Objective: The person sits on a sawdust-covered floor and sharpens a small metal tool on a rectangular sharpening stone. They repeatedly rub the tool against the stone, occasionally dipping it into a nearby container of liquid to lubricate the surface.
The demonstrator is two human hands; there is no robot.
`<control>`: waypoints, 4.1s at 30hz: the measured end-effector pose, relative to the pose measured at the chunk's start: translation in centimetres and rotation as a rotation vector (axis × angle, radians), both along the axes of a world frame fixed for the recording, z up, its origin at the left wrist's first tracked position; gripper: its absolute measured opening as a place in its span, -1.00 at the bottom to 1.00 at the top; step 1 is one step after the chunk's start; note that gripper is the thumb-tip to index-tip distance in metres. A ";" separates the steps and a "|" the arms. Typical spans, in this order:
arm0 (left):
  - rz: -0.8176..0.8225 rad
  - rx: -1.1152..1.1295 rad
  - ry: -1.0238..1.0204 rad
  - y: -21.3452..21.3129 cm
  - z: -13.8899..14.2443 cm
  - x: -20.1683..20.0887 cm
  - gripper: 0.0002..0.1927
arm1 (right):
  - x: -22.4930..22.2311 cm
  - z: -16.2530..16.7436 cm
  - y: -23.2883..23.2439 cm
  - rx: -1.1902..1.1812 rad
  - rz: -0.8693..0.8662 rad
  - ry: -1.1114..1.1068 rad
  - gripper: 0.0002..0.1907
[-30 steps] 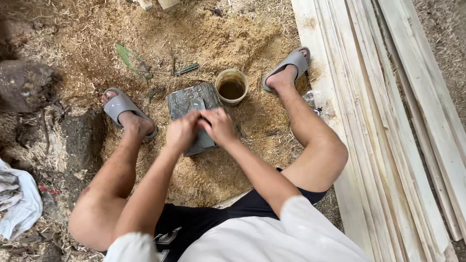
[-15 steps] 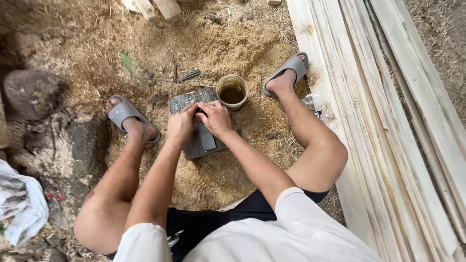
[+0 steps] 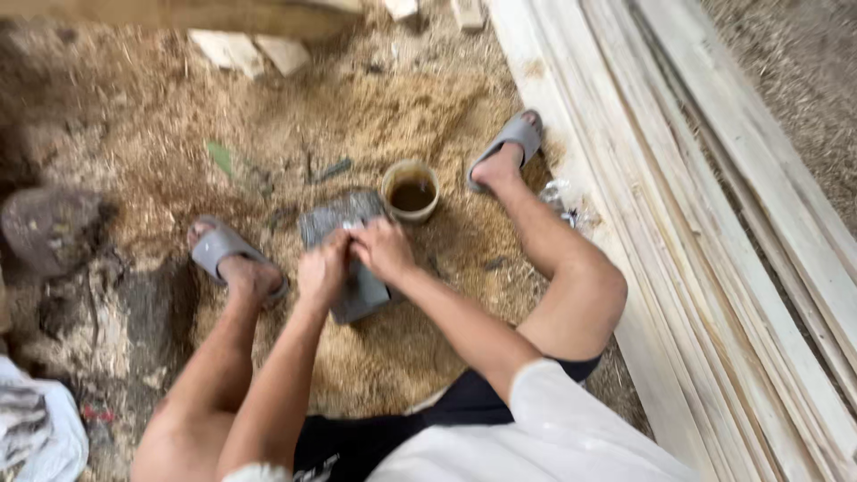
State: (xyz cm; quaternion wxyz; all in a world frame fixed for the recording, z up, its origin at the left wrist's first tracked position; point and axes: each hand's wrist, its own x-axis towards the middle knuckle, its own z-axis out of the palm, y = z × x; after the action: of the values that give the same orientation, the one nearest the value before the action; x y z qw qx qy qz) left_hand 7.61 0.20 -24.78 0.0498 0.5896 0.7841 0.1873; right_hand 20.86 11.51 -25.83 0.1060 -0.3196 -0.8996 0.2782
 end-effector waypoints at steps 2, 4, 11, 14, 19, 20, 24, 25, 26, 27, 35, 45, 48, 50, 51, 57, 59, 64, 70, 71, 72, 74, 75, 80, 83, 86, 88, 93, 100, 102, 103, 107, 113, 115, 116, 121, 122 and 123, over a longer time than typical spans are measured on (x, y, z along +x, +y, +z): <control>-0.047 0.072 0.031 -0.6 0.3 0.7 -0.72 | 1.6 0.0 -1.2 0.025 0.059 0.151 -0.64; -0.076 0.025 0.018 -1.1 0.5 1.1 -0.65 | 2.4 -0.2 -1.8 -0.051 0.068 0.225 -0.63; 0.006 0.031 0.021 0.5 0.4 -0.5 -0.63 | 0.2 -1.5 -0.2 0.084 0.027 0.146 -0.59; 0.041 -0.147 -0.054 0.2 0.7 0.0 -0.65 | 0.9 -1.4 -0.5 0.023 0.049 0.057 -0.62; -0.054 -0.006 -0.020 -1.1 1.0 1.1 -0.55 | 2.2 0.0 -1.8 0.024 0.042 0.225 -0.62; -0.037 -0.007 -0.011 -1.1 1.1 1.0 -0.54 | 2.0 0.3 -1.7 0.033 0.043 0.211 -0.64; 0.046 -0.052 -0.003 0.0 0.9 -0.3 -0.64 | -0.1 1.8 -0.2 0.059 0.037 0.162 -0.68; 0.056 -0.031 0.009 -0.1 1.1 -0.2 -0.60 | 0.0 2.2 -0.2 0.071 0.034 0.168 -0.69; 0.045 -0.054 0.025 -0.2 1.0 -0.2 -0.65 | 0.1 2.5 -0.3 0.074 0.058 0.189 -0.72; 0.034 -0.076 0.041 -0.5 1.0 0.2 -0.70 | 0.6 2.8 -0.6 0.077 0.082 0.211 -0.75; 0.181 -0.153 -0.196 -0.4 3.2 -0.3 -0.70 | -0.2 5.7 -1.5 0.081 0.055 0.271 -0.64; 0.042 -0.177 -0.059 -2.4 2.8 0.7 -0.58 | 0.8 5.7 -3.0 0.048 0.087 0.235 -0.60; 0.113 -0.220 -0.114 -0.6 3.4 -1.1 -0.50 | -1.4 6.1 -1.4 0.108 0.070 0.153 -0.59; 0.084 -0.021 -0.005 -0.1 3.7 -1.7 -0.55 | -2.0 5.6 -1.0 0.136 0.112 0.291 -0.62; 0.069 0.044 0.008 -0.2 3.5 -1.7 -0.56 | -1.9 5.1 -1.1 0.116 0.087 0.277 -0.63; 0.045 -0.075 -0.148 -4.5 -1.2 1.3 -0.55 | 2.5 -0.8 -3.8 0.053 0.121 0.268 -0.58; 0.035 -0.032 -0.086 -3.9 -3.2 0.4 -0.56 | 2.1 -1.8 -2.9 0.032 0.123 0.238 -0.59; 0.045 -0.016 0.069 0.0 -4.3 -3.3 -0.57 | -0.3 0.1 -0.1 0.100 0.145 0.227 -0.40; 0.043 -0.085 -0.009 -1.8 -0.5 -1.0 -0.44 | 6.4 1.7 -6.0 0.248 0.228 0.058 -0.29; 0.051 -0.042 -0.002 -2.1 0.1 -0.6 -0.43 | 7.0 1.6 -6.7 0.281 0.216 0.042 -0.35; 0.063 -0.042 0.022 -2.1 0.7 -0.5 -0.44 | 7.1 1.6 -6.6 0.302 0.197 0.038 -0.37; 0.105 -0.052 0.058 -1.6 1.8 -0.6 -0.44 | 6.3 1.9 -5.8 0.330 0.175 0.024 -0.42; 0.125 -0.069 0.030 -1.2 2.2 -0.8 -0.45 | 5.5 2.4 -4.9 0.243 0.159 0.009 -0.43; 0.113 -0.248 -0.064 -1.3 3.1 -0.9 -0.47 | 3.3 5.2 -2.0 0.023 -0.016 0.190 -0.37; 0.051 -0.135 -0.094 -3.8 2.6 1.1 -0.50 | 5.2 5.5 -3.0 0.125 0.134 0.292 -0.58; 0.051 -0.228 -0.144 -5.2 2.1 2.0 -0.48 | 6.0 4.4 -3.7 0.018 0.131 0.285 -0.59; 0.059 -0.256 -0.154 -4.6 2.1 1.2 -0.50 | 4.8 3.8 -3.1 -0.030 0.100 0.177 -0.62; 0.179 -0.243 -0.260 -0.5 3.3 -3.4 -0.56 | -0.7 4.9 -0.2 0.155 0.112 0.158 -0.63; 0.255 -0.087 -0.901 -3.0 1.0 -0.5 -0.28 | 2.7 4.3 -2.7 -0.020 0.083 0.106 -0.62; 0.218 0.110 -0.752 -2.8 0.5 -0.2 -0.30 | 2.6 3.6 -2.6 -0.074 0.036 0.089 -0.64; 0.207 0.199 -0.688 -2.5 0.3 -0.3 -0.30 | 2.2 3.4 -2.4 -0.110 0.017 0.067 -0.65; 0.408 0.001 -0.674 -0.3 1.1 -2.3 -0.29 | -0.3 3.6 -0.7 0.089 0.092 0.209 -0.64; 0.315 -0.037 -0.643 -1.9 0.7 -0.1 -0.24 | 2.1 4.6 -2.3 0.023 0.093 0.204 -0.62; 0.341 -0.013 -0.630 -2.0 -0.1 0.0 -0.25 | 2.1 4.4 -2.5 0.020 0.053 0.189 -0.68; 0.377 0.023 -0.623 -1.9 -0.4 -0.2 -0.29 | 1.7 4.2 -2.5 -0.026 0.012 0.110 -0.74; 0.400 0.092 -0.543 -0.7 0.2 -2.6 -0.35 | -1.2 3.8 -1.3 0.028 0.107 0.313 -0.70; 0.366 0.141 -0.559 -1.0 0.6 -2.5 -0.37 | -1.2 4.1 -1.5 -0.084 0.067 0.290 -0.73; 0.320 0.194 -0.566 -1.1 0.9 -2.4 -0.39 | -1.1 4.2 -1.7 -0.189 0.019 0.275 -0.76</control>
State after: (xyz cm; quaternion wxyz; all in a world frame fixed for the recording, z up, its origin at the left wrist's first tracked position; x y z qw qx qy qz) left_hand 5.22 -0.90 -23.91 0.1790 0.3859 0.8003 0.4226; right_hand 19.78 9.86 -21.61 0.1950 -0.2785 -0.8493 0.4038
